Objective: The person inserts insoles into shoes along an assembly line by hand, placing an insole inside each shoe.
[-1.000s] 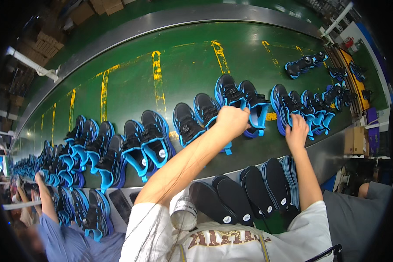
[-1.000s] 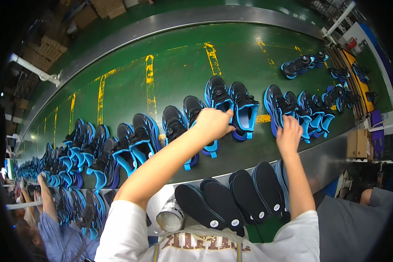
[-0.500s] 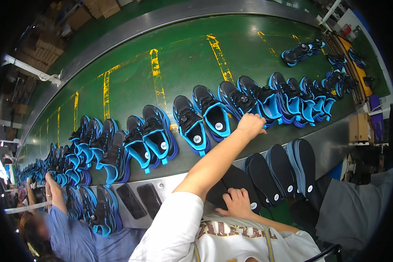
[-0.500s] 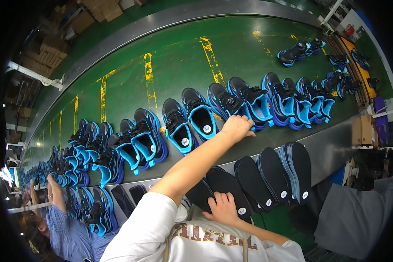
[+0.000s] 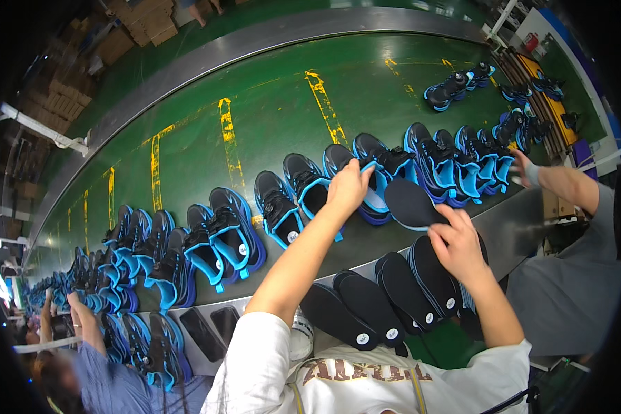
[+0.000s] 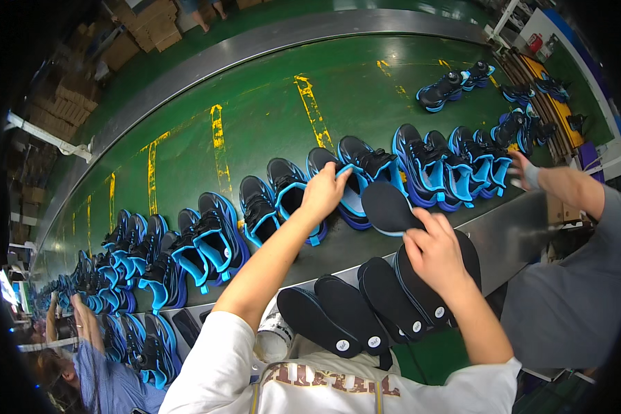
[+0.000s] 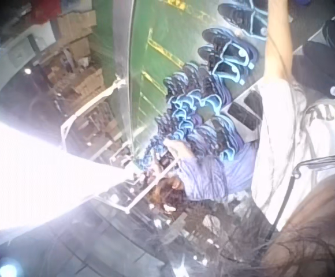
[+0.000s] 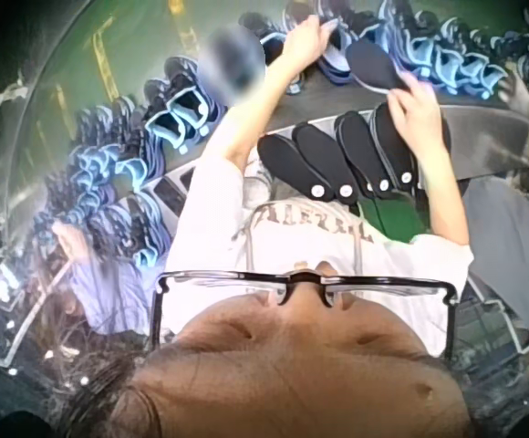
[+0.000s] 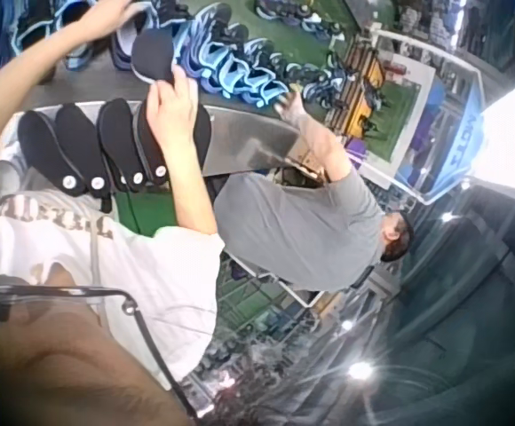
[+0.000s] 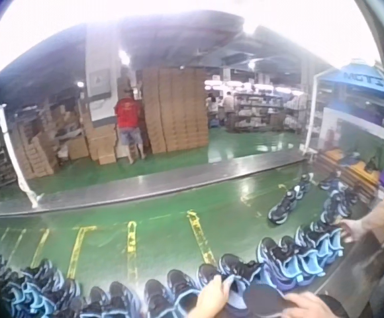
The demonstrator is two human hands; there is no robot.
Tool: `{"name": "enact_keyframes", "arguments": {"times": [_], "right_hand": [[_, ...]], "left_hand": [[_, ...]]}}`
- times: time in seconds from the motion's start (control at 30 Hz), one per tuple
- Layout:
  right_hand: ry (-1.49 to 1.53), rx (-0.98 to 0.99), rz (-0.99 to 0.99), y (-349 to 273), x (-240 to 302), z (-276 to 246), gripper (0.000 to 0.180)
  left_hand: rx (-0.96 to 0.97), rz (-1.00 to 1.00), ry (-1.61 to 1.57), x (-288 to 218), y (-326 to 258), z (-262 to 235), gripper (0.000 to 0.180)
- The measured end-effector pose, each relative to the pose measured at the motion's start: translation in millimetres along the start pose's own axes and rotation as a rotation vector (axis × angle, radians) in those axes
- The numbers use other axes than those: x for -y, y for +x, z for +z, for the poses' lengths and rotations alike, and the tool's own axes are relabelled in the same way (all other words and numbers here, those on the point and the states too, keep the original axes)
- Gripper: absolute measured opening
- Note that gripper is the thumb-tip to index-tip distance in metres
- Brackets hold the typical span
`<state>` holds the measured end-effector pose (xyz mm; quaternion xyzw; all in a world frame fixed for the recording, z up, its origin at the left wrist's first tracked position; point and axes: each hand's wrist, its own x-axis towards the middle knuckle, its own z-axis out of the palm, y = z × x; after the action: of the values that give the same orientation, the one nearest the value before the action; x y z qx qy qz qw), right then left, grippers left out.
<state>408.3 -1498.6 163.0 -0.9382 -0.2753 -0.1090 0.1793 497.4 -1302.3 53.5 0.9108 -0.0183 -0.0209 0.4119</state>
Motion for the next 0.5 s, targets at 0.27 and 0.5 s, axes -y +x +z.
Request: {"name": "enact_keyframes", "arguments": {"times": [0.27,0.5], "right_hand": [[-0.214,0.415,-0.026,37.9,-15.4,86.5,0.01],[-0.098,0.371,0.273,44.8,-5.6,141.2,0.014]], "left_hand": [[0.187,-0.069,-0.092,8.5,14.7,-1.9,0.055],[0.269,-0.16,-0.067,-8.5,8.7,-15.7,0.046]]}}
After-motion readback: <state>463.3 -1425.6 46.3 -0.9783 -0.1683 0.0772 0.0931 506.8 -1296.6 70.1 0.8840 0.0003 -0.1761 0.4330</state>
